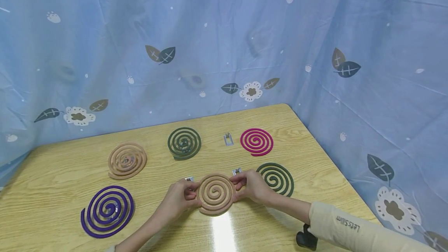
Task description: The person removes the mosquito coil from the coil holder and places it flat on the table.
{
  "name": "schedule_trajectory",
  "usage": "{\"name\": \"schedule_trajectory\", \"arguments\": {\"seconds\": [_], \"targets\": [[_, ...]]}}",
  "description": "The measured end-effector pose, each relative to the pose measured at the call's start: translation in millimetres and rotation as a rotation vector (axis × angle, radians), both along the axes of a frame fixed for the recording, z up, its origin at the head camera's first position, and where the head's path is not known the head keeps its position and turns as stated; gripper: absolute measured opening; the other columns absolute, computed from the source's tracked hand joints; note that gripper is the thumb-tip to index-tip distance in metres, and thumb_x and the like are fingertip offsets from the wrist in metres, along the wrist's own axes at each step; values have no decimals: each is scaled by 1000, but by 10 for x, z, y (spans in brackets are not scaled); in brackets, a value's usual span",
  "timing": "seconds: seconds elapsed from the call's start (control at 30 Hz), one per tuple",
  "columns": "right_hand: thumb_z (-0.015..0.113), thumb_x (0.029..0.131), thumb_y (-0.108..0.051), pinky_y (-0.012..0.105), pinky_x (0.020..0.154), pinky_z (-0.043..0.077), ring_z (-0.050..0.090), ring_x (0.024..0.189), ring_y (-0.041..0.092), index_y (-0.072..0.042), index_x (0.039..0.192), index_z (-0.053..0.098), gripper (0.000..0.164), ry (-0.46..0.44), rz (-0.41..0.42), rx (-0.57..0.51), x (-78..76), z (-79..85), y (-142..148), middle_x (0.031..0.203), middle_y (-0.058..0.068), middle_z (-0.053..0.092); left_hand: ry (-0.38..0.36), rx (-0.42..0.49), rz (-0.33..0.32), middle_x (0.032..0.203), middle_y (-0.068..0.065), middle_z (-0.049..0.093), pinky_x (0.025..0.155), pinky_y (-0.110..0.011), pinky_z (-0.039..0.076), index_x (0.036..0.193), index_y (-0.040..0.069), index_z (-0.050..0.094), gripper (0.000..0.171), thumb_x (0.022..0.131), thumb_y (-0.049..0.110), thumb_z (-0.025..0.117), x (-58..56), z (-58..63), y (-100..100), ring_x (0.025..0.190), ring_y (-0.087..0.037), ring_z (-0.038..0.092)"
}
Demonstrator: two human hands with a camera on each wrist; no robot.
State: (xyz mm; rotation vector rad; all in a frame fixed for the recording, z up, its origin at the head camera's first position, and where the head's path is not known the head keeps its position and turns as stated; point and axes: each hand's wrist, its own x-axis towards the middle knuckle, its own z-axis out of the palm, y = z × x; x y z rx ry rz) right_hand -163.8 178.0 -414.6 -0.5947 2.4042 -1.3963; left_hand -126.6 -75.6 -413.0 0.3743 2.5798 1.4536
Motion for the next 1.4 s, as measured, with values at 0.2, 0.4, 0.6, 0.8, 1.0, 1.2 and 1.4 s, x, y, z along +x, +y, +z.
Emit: {"name": "schedule_trajectory", "arguments": {"seconds": [0.2,0.4,0.6,0.8,1.0,1.2,1.4], "targets": [[85,61,1,23,77,55,63,76,17,11,109,65,53,1,-5,-3,3,6,-14,84,6,69,8,-15,6,91,-11,61,64,-17,56,111,-15,62,50,66,-7,82,-10,-7,6,77,-15,58],[85,61,4,23,73,55,63,74,17,12,107,65,51,3,10,-6,8,31,-31,85,9,69,9,-30,18,92,-12,62,66,-17,56,109,-15,63,49,65,-6,83,-11,-30,12,79,-15,59],[85,61,3,20,73,53,63,74,18,11,107,66,51,-5,1,11,3,27,-36,87,9,69,36,-33,41,95,-16,65,68,-18,57,106,-14,65,47,64,-6,84,-1,-58,20,82,-17,63],[85,60,3,20,75,52,63,72,17,11,107,66,51,-16,-17,15,0,22,-35,81,6,69,67,-45,45,94,-16,64,70,-18,57,104,-14,66,46,62,-5,84,11,-75,36,82,-19,63],[86,60,3,21,76,52,62,69,14,8,107,67,51,-2,-29,42,-17,24,-39,78,4,68,83,-75,35,93,-15,64,70,-18,57,104,-14,66,45,63,-6,84,10,-55,45,83,-20,64],[85,58,6,20,69,55,60,64,12,9,106,68,50,6,-41,37,-41,7,-41,72,5,66,83,-100,7,93,-14,63,70,-18,57,102,-13,66,41,65,-7,82,-4,-36,54,83,-19,62],[85,58,5,21,70,55,61,64,11,9,107,67,52,10,-48,41,-38,-15,-31,72,3,66,75,-99,-13,92,-13,62,69,-19,56,101,-14,66,39,65,-8,81,-10,-23,49,82,-17,59]]}}
